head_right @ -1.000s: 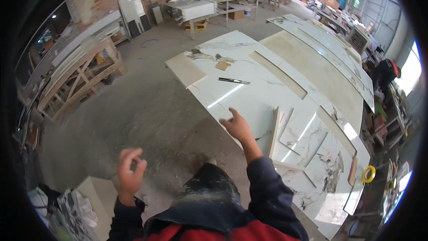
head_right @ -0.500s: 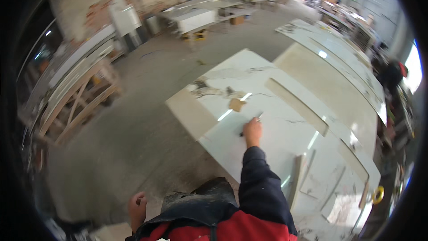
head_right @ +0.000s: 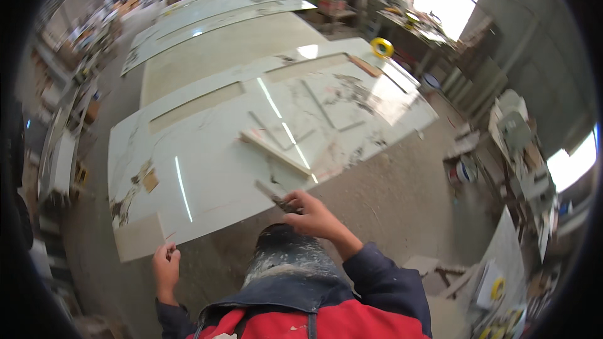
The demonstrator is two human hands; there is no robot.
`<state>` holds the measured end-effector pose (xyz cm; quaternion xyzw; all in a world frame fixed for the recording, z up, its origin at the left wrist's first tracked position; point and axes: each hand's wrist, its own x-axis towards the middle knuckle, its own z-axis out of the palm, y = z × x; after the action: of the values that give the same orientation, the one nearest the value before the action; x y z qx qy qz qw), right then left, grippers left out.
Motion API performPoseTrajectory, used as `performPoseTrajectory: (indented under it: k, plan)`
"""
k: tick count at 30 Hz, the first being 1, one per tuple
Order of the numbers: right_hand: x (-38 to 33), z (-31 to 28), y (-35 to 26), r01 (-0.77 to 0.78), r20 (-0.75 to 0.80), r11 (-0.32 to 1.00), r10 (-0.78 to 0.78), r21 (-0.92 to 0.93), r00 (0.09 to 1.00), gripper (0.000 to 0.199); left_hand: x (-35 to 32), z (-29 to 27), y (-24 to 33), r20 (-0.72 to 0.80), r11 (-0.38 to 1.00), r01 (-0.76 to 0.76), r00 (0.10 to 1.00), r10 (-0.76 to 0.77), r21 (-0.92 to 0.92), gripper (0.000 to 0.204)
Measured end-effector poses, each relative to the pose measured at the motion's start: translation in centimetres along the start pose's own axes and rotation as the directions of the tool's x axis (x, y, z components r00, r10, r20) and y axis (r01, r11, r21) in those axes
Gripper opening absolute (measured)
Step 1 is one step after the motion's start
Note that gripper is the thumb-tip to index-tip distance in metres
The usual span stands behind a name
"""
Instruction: The person marks and cuts marble-patterned tiles using a utility knife and tape, then grinds the edges with an angle grinder. The person handles the tiles one at a time, aligns them, and uses tools to score and smooth the edges.
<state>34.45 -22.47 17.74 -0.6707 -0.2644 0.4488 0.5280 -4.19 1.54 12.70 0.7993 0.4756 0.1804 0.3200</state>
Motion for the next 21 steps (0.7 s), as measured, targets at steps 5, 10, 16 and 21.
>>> performPoseTrajectory:
  k: [5, 10, 16, 21]
  plan:
    - [-10.9, -10.9, 7.2, 0.09, -0.437, 0.951, 0.051, 0.296, 0.898, 0.032, 2.2, 10.3, 11.9, 0.121, 0.961, -0.21, 0.965, 0.233, -0.177, 0.027]
    - [-18.5, -21.9, 13.3, 0.163, -0.65, 0.952, 0.046, 0.258, 0.758, 0.039, -1.7, 22.9, 27.2, 0.431, 0.892, -0.293, 0.795, 0.427, -0.343, 0.026]
    - [-26.6, -36.6, 17.2, -0.005, -0.736, 0.992, 0.098, 0.127, 0.67, 0.035, -4.6, 36.7, 41.8, 0.54, 0.857, -0.367, 0.667, 0.514, -0.362, 0.03]
    - [-29.5, -46.8, 18.5, -0.068, -0.782, 0.995, 0.099, 0.073, 0.615, 0.033, -3.2, 46.0, 50.3, 0.558, 0.857, -0.297, 0.661, 0.502, -0.421, 0.03]
